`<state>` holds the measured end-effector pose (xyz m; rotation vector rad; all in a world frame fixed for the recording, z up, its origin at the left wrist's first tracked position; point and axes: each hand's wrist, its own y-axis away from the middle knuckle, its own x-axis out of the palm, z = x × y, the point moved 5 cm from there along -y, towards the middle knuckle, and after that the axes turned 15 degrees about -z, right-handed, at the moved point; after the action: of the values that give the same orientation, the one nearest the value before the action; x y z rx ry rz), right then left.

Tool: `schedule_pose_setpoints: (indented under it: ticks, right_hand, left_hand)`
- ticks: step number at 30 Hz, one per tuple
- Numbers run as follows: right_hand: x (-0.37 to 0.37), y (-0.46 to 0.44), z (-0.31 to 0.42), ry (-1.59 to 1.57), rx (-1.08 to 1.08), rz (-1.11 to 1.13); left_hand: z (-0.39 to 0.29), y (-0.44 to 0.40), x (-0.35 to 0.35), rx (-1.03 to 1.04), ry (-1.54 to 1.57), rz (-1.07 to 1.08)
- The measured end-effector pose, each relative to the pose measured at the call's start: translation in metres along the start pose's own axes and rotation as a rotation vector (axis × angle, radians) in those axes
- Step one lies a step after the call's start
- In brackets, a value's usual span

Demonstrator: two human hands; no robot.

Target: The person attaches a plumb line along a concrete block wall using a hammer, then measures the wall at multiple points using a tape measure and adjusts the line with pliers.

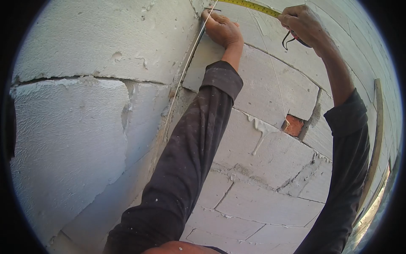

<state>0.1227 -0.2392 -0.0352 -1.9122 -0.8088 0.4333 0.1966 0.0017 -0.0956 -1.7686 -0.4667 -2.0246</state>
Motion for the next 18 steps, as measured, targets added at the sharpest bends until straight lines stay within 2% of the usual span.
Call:
schedule_pose_setpoints:
  ticks: [1, 5, 7, 11, 13, 14, 16, 18]
  right_hand:
    - [0.001, -0.002, -0.001, 0.013, -0.007, 0.024]
    - [-0.002, 0.001, 0.006, 0.098, -0.018, -0.011]
    - [-0.001, 0.002, 0.006, 0.108, -0.038, -0.025]
    - [0.000, 0.007, 0.005, 0.025, -0.063, -0.105]
    - [-0.002, 0.005, 0.009, 0.054, -0.051, -0.071]
    - [-0.001, 0.005, 0.010, 0.076, -0.038, -0.036]
    - [0.006, 0.002, -0.006, 0.039, -0.021, -0.048]
    - [0.007, 0.000, -0.010, 0.007, -0.005, -0.062]
  left_hand:
    - [0.003, 0.003, 0.001, 0.090, -0.088, -0.072]
    - [-0.008, -0.002, -0.007, -0.005, -0.108, 0.020]
    - [-0.017, 0.000, -0.009, -0.289, -0.010, 0.180]
    - [-0.004, 0.000, -0.002, -0.215, -0.061, 0.130]
    - [0.011, 0.002, 0.004, -0.075, -0.067, 0.019]
    - [0.004, 0.003, 0.003, -0.076, -0.068, 0.021]
    - [-0.012, 0.001, -0.002, -0.263, -0.034, 0.062]
    - [-0.009, 0.001, -0.001, -0.252, -0.017, 0.061]
